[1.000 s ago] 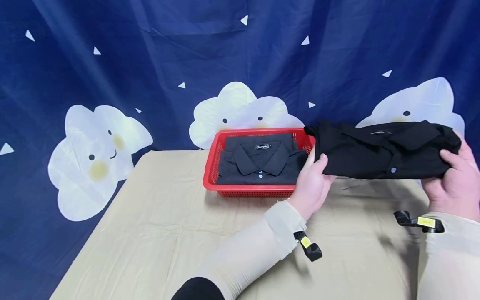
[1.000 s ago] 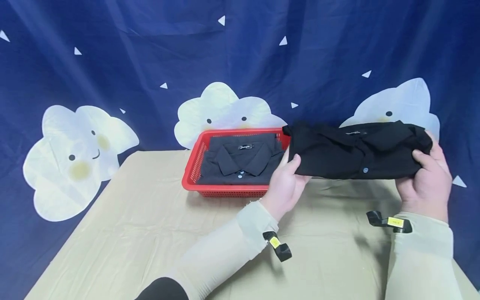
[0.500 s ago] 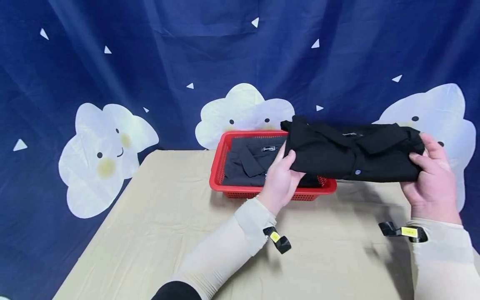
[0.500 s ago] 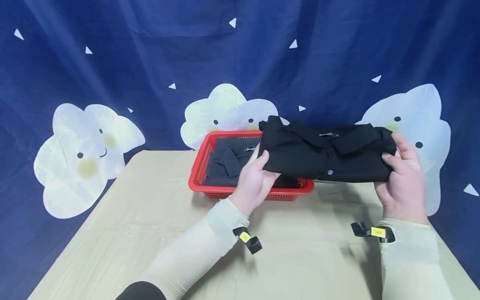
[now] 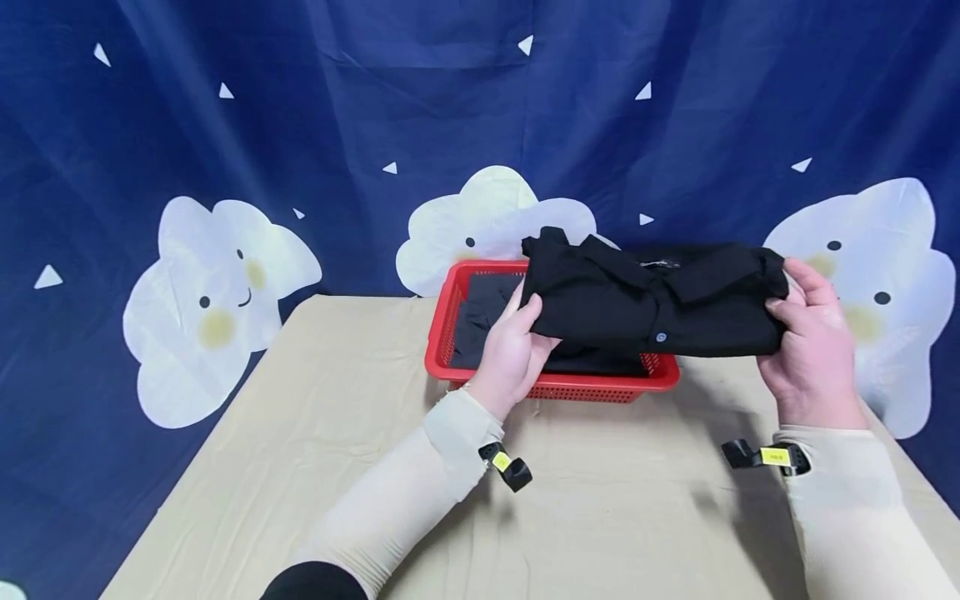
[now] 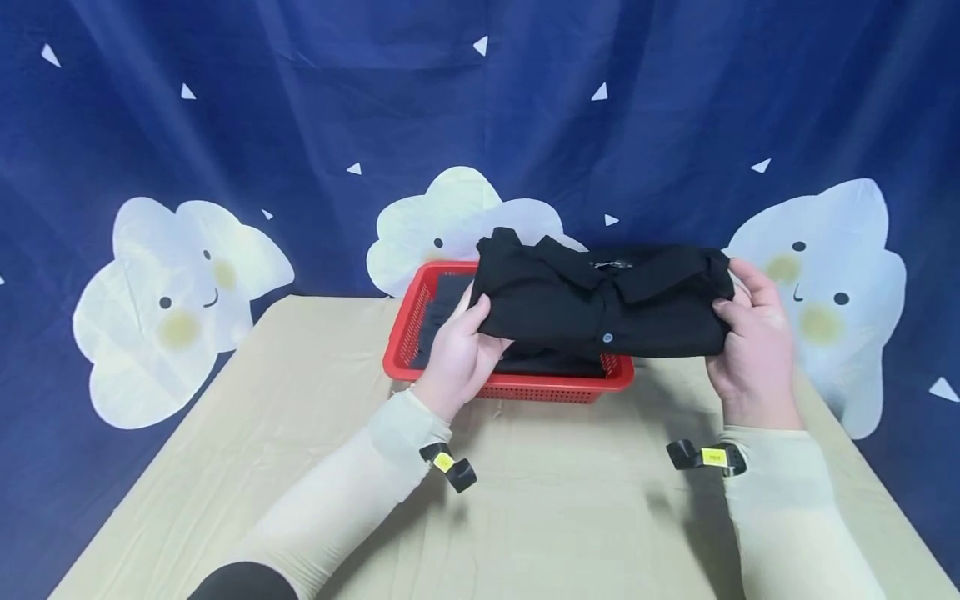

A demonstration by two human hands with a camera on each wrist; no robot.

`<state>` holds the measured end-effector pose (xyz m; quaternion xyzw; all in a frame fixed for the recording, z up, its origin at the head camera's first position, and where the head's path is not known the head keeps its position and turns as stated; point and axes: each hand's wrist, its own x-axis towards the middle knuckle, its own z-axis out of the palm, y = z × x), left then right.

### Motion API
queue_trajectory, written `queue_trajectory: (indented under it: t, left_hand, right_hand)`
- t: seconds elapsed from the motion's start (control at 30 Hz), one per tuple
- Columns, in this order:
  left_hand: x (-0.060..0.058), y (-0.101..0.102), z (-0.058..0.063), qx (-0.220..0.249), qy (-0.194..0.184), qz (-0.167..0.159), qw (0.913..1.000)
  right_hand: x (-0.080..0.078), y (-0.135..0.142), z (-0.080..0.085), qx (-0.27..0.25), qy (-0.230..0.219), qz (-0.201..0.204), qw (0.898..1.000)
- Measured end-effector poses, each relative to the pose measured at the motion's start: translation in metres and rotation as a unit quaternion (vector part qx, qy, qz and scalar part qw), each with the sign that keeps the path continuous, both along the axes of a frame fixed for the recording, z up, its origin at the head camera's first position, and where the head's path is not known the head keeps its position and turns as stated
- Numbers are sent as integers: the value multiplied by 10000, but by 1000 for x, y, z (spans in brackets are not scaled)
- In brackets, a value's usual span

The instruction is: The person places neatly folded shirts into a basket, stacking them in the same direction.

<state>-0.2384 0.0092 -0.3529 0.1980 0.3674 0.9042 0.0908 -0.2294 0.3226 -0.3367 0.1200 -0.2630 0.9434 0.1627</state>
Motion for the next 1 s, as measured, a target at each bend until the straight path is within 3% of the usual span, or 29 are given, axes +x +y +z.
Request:
queue_trajectory:
  t: [0.6,0.87,1.0]
  left_hand:
    - [-3,-61,13,-291,-131,298,9990]
    - [-13,-78,10,133,-68,295,9995]
    - [-18,-85,6,-20,-58,405,9992]
  right_hand:
    - [-16,-57,15,735,-132,132,9971]
    - [-25,-74,17,951,-168,292,9949]
    - [-31,-80,14,1100,-279,306,9931]
